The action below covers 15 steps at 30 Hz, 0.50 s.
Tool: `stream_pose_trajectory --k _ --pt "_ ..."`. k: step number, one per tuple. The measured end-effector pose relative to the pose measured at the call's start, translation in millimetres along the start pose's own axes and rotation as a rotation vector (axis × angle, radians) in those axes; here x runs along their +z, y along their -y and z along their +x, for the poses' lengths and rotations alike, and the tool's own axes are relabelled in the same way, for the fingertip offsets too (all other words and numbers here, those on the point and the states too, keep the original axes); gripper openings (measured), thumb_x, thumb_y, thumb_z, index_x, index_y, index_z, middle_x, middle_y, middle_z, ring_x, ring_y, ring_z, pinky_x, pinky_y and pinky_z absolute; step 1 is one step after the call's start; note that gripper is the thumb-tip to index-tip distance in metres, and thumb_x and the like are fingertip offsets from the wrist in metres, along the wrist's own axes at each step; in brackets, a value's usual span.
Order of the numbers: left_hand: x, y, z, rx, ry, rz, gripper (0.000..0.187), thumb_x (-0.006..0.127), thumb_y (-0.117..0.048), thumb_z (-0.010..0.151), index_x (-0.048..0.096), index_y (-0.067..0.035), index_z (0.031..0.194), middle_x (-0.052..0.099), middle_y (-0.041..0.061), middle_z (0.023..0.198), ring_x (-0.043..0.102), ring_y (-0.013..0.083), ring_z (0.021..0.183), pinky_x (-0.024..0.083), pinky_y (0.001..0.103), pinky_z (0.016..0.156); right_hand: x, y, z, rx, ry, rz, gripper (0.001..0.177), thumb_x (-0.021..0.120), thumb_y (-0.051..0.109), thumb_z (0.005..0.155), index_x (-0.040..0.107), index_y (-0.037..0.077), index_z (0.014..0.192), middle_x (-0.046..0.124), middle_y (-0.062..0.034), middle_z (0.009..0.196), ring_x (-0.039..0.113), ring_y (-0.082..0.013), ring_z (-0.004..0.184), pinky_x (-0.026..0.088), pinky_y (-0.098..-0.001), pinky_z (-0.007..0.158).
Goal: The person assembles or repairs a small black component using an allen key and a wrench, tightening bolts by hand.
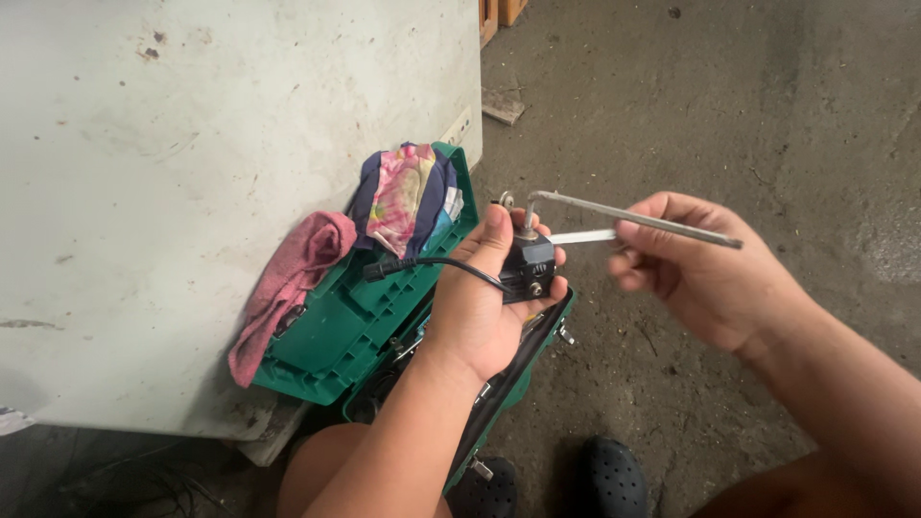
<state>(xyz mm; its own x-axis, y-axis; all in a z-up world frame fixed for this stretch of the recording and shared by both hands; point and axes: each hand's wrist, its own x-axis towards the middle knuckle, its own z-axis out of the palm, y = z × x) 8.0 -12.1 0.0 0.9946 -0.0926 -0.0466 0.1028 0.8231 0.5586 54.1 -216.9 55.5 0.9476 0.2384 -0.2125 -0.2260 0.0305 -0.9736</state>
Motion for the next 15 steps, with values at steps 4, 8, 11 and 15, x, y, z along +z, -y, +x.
stream_pose_trajectory --k 4,8,11,15 --pt "-1.4 1.2 -2.0 0.011 0.012 0.029 0.031 0.063 -0.041 0.099 0.063 -0.011 0.104 0.065 0.006 0.096 0.067 0.0216 0.087 0.060 0.039 0.072 -4.7 -0.5 0.7 -0.141 0.041 -0.503 0.020 0.072 0.022 0.090 0.073 0.002 0.088 0.066 -0.0131 0.069 0.056 -0.0203 0.057 0.049 -0.0349 0.054" --pt "2.9 4.8 0.5 0.008 -0.045 0.071 0.033 0.063 -0.041 0.098 0.064 -0.009 0.104 0.065 0.006 0.095 0.068 0.0206 0.084 0.060 0.038 0.068 -4.1 -6.2 3.0 -0.312 0.124 -0.783 0.029 0.075 0.029 0.080 0.078 0.011 0.103 0.075 -0.0029 0.076 0.062 -0.0110 0.066 0.053 -0.0306 0.060" --pt "5.7 5.1 -0.2 0.005 -0.122 0.142 0.033 0.062 -0.041 0.097 0.065 -0.009 0.102 0.066 0.008 0.093 0.068 0.0199 0.081 0.061 0.037 0.065 -10.4 -12.8 6.8 -0.316 0.128 -0.781 0.028 0.075 0.028 0.083 0.079 0.011 0.105 0.075 -0.0032 0.076 0.060 -0.0119 0.067 0.050 -0.0315 0.061" --pt "7.9 5.4 -0.2 -0.002 -0.077 0.133 0.034 0.062 -0.041 0.099 0.063 -0.007 0.103 0.067 0.007 0.094 0.068 0.0201 0.083 0.060 0.036 0.065 -23.9 -18.8 18.3 -0.297 0.165 -0.704 0.022 0.073 0.021 0.086 0.080 0.007 0.102 0.075 -0.0054 0.076 0.059 -0.0147 0.068 0.049 -0.0330 0.063"
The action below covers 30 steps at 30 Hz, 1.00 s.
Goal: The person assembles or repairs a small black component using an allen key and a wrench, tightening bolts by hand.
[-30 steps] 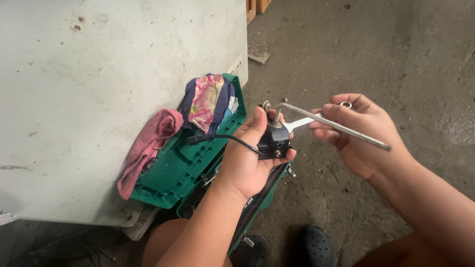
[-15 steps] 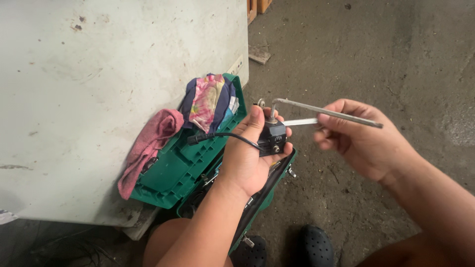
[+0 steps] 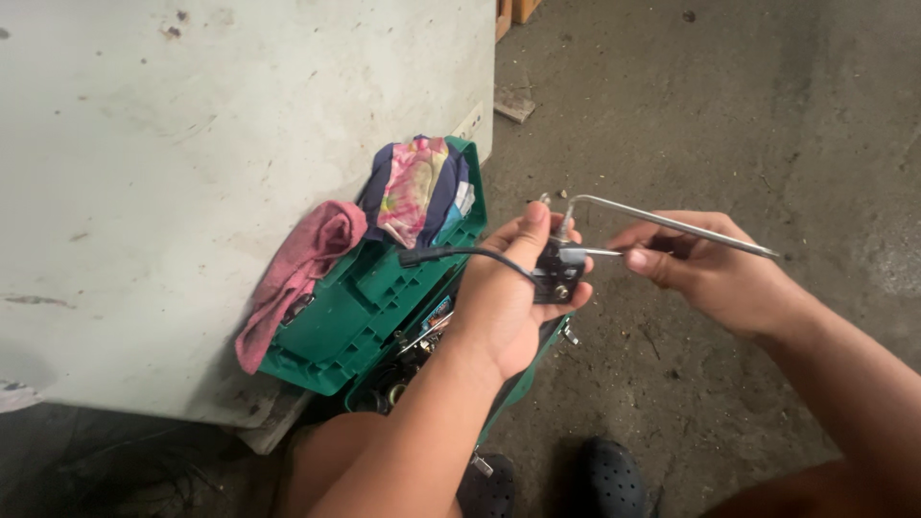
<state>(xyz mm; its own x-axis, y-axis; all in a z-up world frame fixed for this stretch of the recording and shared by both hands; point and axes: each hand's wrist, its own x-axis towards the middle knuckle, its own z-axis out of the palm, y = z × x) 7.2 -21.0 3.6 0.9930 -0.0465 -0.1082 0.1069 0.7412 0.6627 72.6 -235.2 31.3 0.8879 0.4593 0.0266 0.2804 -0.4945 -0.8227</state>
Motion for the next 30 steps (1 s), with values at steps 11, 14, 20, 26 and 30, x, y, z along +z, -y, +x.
stream_pose_trajectory --k 11,14,20,26,30 --pt "3.5 1.2 7.9 -0.077 -0.034 -0.104 0.036 0.060 -0.044 0.100 0.062 -0.009 0.107 0.066 0.007 0.094 0.068 0.0208 0.082 0.060 0.037 0.066 -2.3 -34.9 5.8 -0.093 0.052 0.272 0.020 0.070 0.021 0.093 0.077 0.006 0.105 0.067 -0.0013 0.078 0.052 -0.0107 0.067 0.044 -0.0280 0.059" --pt "5.9 2.8 9.8 -0.079 -0.094 -0.072 0.038 0.060 -0.045 0.099 0.062 -0.009 0.109 0.066 0.009 0.093 0.068 0.0211 0.081 0.060 0.038 0.066 -2.1 -34.2 6.3 -0.078 0.047 0.250 0.021 0.070 0.022 0.092 0.077 0.007 0.105 0.068 -0.0003 0.077 0.052 -0.0108 0.066 0.044 -0.0282 0.059" --pt "8.4 6.1 11.3 -0.068 -0.103 -0.057 0.039 0.059 -0.046 0.099 0.061 -0.009 0.108 0.066 0.008 0.092 0.068 0.0191 0.081 0.061 0.037 0.067 0.1 -33.0 9.4 -0.043 0.014 0.192 0.022 0.069 0.023 0.092 0.078 0.008 0.105 0.070 -0.0013 0.079 0.054 -0.0115 0.069 0.046 -0.0290 0.062" --pt "16.4 12.1 10.5 -0.091 -0.127 0.005 0.035 0.059 -0.045 0.099 0.061 -0.011 0.107 0.066 0.006 0.090 0.067 0.0173 0.078 0.061 0.036 0.065 5.3 -35.6 9.2 -0.025 0.011 0.238 0.021 0.068 0.022 0.092 0.077 0.008 0.106 0.073 -0.0016 0.085 0.057 -0.0118 0.074 0.049 -0.0298 0.068" --pt "19.4 12.0 12.2 -0.094 -0.152 -0.028 0.037 0.058 -0.046 0.099 0.061 -0.009 0.106 0.066 0.006 0.088 0.067 0.0163 0.077 0.061 0.035 0.065 9.8 -43.2 11.4 -0.010 0.030 0.349 0.021 0.068 0.021 0.095 0.077 0.007 0.108 0.071 -0.0032 0.084 0.056 -0.0128 0.074 0.050 -0.0303 0.069"
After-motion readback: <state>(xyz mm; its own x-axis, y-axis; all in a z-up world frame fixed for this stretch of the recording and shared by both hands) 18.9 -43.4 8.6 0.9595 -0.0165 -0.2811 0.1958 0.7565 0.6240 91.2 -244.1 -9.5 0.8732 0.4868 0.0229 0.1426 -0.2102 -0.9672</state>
